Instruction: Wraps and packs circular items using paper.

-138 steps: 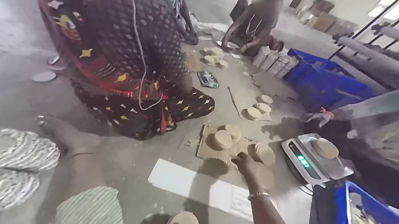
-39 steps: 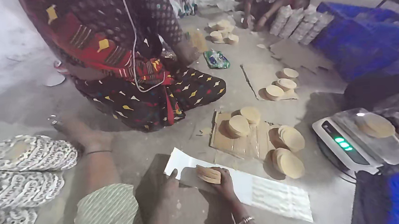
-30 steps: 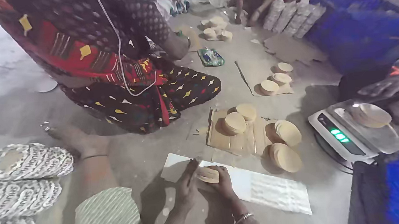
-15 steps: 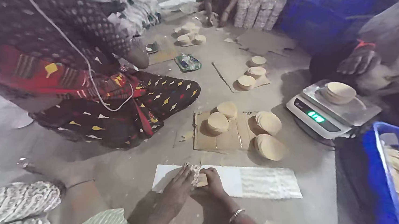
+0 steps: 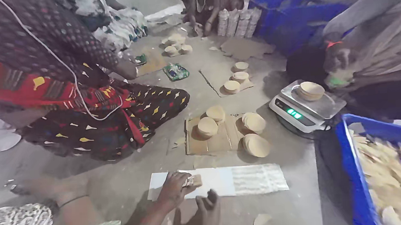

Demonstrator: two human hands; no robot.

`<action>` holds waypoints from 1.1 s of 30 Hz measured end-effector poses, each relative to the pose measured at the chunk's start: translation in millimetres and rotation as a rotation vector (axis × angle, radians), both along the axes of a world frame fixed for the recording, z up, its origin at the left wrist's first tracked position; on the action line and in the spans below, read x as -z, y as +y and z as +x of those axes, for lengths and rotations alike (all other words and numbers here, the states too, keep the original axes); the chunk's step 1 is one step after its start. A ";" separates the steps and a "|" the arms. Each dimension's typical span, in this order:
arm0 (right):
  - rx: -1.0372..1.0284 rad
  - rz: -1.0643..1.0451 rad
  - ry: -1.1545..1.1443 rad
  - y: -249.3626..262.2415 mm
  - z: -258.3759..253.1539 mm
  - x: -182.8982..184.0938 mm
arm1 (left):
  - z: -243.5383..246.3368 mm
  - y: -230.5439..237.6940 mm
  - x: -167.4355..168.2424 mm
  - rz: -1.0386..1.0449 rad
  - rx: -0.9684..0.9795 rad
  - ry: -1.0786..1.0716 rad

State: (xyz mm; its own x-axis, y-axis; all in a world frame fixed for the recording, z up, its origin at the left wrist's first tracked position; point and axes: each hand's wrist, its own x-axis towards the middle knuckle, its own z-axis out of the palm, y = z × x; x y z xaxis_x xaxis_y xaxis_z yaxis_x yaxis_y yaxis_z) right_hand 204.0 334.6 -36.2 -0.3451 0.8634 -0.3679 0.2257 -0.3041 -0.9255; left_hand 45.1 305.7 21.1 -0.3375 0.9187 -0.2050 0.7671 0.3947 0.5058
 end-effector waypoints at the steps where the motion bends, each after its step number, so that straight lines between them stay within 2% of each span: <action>1: 0.099 -0.225 0.080 -23.7 2.9 -8.7 | 1.7 1.0 -4.2 0.014 0.007 0.010; 3: 0.055 -0.803 0.296 -52.8 2.2 -20.2 | 9.1 0.3 -14.4 0.112 0.014 0.025; 4: 0.025 -1.025 0.451 -58.7 -2.1 -20.0 | 14.0 -0.9 -21.4 0.181 0.015 0.034; 6: 0.136 -1.217 0.662 -49.5 -23.4 -20.6 | 22.9 -1.7 -38.0 0.334 0.008 0.063; 8: 0.295 -1.188 0.910 -25.0 -40.5 -12.7 | 29.0 -7.3 -52.0 0.471 0.002 0.104; 10: 0.390 -1.037 1.113 6.8 -43.0 -4.4 | 28.0 -13.3 -60.9 0.582 -0.014 0.133; 13: 0.389 -0.813 1.151 39.0 -21.6 -6.1 | 23.5 -28.5 -58.1 0.679 -0.033 0.177; 16: 0.346 -0.511 0.822 44.7 1.7 -42.5 | 29.9 -45.6 -47.1 0.683 -0.074 0.185; 18: 0.258 -0.164 0.655 29.8 13.0 -56.6 | 44.7 -55.4 -41.6 0.646 -0.087 0.194; 21: 0.160 0.331 0.394 -7.4 26.8 -49.8 | 71.2 -70.8 -28.2 0.575 -0.142 0.241; 24: -0.063 0.669 0.007 -39.7 45.7 -29.9 | 89.8 -90.8 -18.7 0.413 -0.177 0.248; 25: -0.182 0.719 -0.045 -45.3 51.7 -21.8 | 94.6 -96.4 -18.8 0.301 -0.192 0.204; 27: -0.404 0.774 0.031 -48.1 58.1 10.3 | 97.8 -101.2 -22.4 -0.033 -0.204 0.006; 29: -0.485 0.826 0.072 -52.0 56.2 28.1 | 95.0 -97.8 -17.0 -0.224 -0.193 -0.116; 31: -0.484 0.888 0.056 -56.3 52.6 29.8 | 91.1 -95.5 -14.7 -0.264 -0.180 -0.136; 33: -0.475 0.910 0.011 -59.4 52.6 28.2 | 89.9 -98.2 -13.1 -0.193 -0.201 -0.167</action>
State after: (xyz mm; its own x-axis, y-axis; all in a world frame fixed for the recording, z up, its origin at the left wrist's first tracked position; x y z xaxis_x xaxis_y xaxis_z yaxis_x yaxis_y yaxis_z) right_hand 256.6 275.2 -64.5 -0.7236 0.5869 0.3633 0.1294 0.6323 -0.7638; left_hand 135.0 207.4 34.2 -0.4553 0.7755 -0.4373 0.5764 0.6311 0.5191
